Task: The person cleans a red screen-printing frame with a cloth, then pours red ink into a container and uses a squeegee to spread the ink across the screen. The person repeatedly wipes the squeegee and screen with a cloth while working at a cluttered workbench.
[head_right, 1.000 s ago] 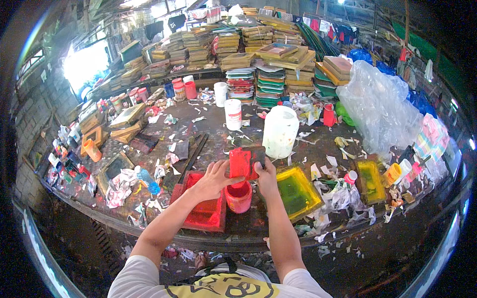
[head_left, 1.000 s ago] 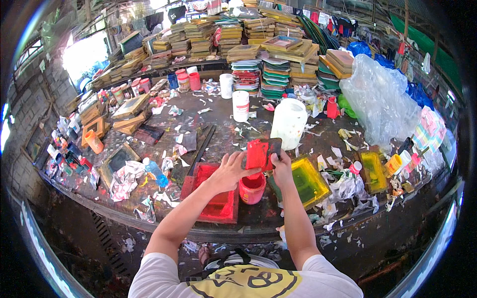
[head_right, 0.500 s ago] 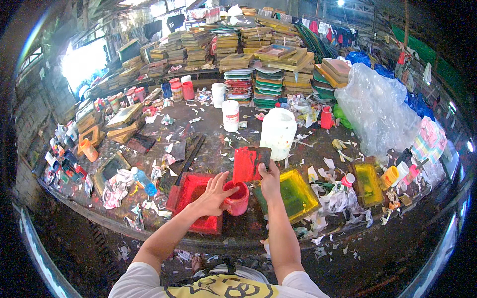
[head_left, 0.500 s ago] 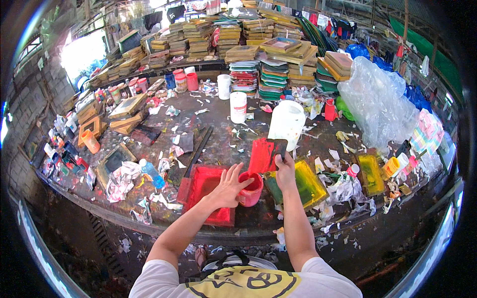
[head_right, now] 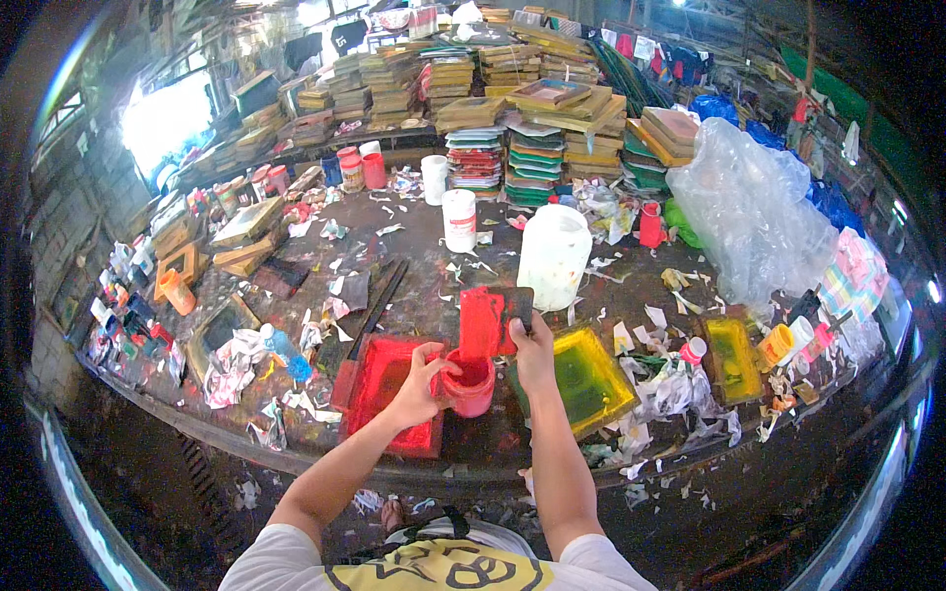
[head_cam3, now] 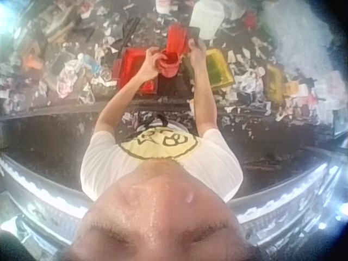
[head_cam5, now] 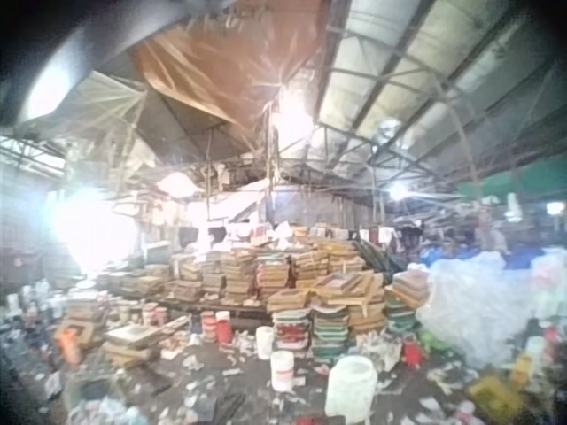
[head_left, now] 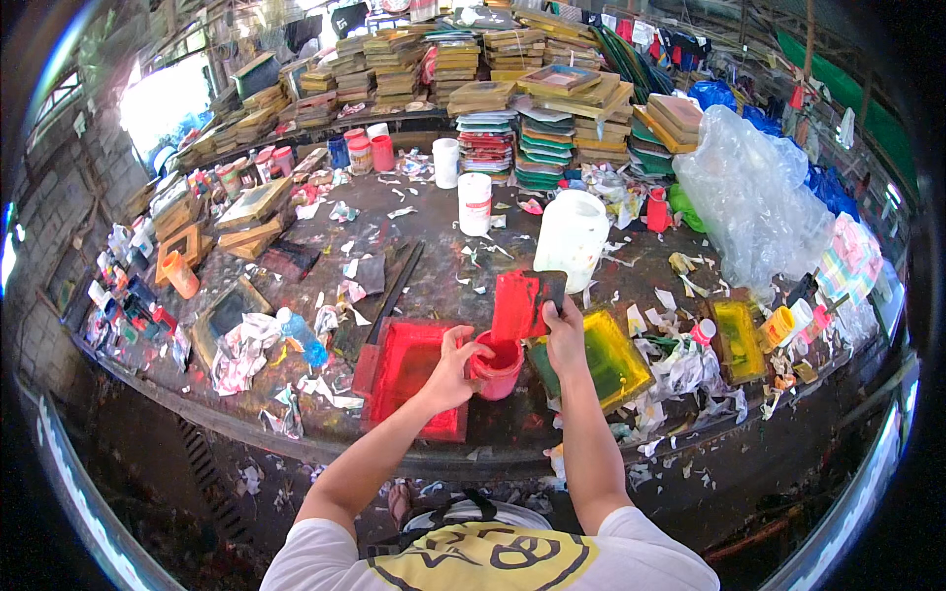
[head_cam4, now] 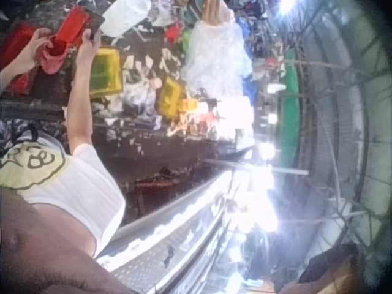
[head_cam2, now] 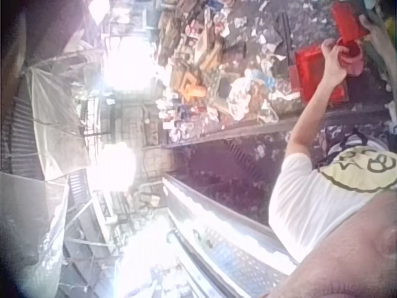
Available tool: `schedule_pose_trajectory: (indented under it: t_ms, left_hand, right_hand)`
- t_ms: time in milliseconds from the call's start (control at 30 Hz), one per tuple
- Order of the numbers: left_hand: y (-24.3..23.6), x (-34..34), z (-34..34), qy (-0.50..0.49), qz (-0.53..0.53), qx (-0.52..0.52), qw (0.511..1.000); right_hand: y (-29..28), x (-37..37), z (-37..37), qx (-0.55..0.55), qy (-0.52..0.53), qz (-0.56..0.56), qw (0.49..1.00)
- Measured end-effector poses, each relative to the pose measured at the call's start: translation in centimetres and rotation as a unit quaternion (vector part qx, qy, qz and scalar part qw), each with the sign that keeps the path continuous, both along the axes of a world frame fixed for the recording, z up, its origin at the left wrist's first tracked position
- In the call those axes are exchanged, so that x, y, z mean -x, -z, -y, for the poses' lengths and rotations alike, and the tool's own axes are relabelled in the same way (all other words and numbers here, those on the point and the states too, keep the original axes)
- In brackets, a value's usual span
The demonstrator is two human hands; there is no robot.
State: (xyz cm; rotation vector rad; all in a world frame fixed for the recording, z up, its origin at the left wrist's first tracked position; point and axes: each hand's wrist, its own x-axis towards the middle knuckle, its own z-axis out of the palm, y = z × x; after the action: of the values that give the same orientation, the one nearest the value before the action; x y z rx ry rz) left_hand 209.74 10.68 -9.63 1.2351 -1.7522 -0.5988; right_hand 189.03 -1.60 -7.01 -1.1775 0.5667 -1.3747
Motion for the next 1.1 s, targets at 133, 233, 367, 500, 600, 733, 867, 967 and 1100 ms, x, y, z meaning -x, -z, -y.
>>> schedule_pose_trajectory:
  t_ms: [133,233,367,500,600,733,867,967,1100]
  left_hand:
    - [1.8,0.3,0.7,0.018,-0.018,-0.088,0.996]
    - [3.4,0.1,0.5,-0.016,-0.012,-0.077,0.997]
    - [2.3,0.3,-0.5,-0.064,-0.075,-0.095,0.991]
    - [-0.7,0.6,-1.4,-0.132,0.045,0.082,0.987]
    - [-3.7,-0.1,0.0,-0.131,0.046,0.142,0.980]
    - [-8.2,-0.5,2.4,-0.116,0.104,0.198,0.968]
    - [-9.3,-1.5,3.5,-0.091,0.211,0.167,0.959]
    - [-9.0,-2.2,3.9,-0.092,0.257,0.157,0.949]
    - [-8.7,-2.7,4.0,-0.083,0.296,0.167,0.937]
  right_hand:
    - [0.1,-0.1,-0.2,0.005,0.000,0.006,1.000]
    - [0.3,-0.2,-0.2,0.004,0.001,0.011,1.000]
    - [0.7,0.1,-0.2,0.022,0.013,-0.018,1.000]
    - [1.0,0.1,-0.4,0.023,0.010,-0.037,0.999]
    - [1.2,0.0,-0.6,0.003,0.003,-0.034,0.999]
    - [0.4,-0.5,-1.5,-0.003,0.000,-0.028,1.000]
    - [0.2,-0.7,-1.1,-0.004,-0.006,-0.015,1.000]
    - [-0.4,-0.6,-0.8,-0.004,-0.025,-0.005,1.000]
    - [-1.3,-0.8,-1.1,-0.024,-0.033,0.004,0.999]
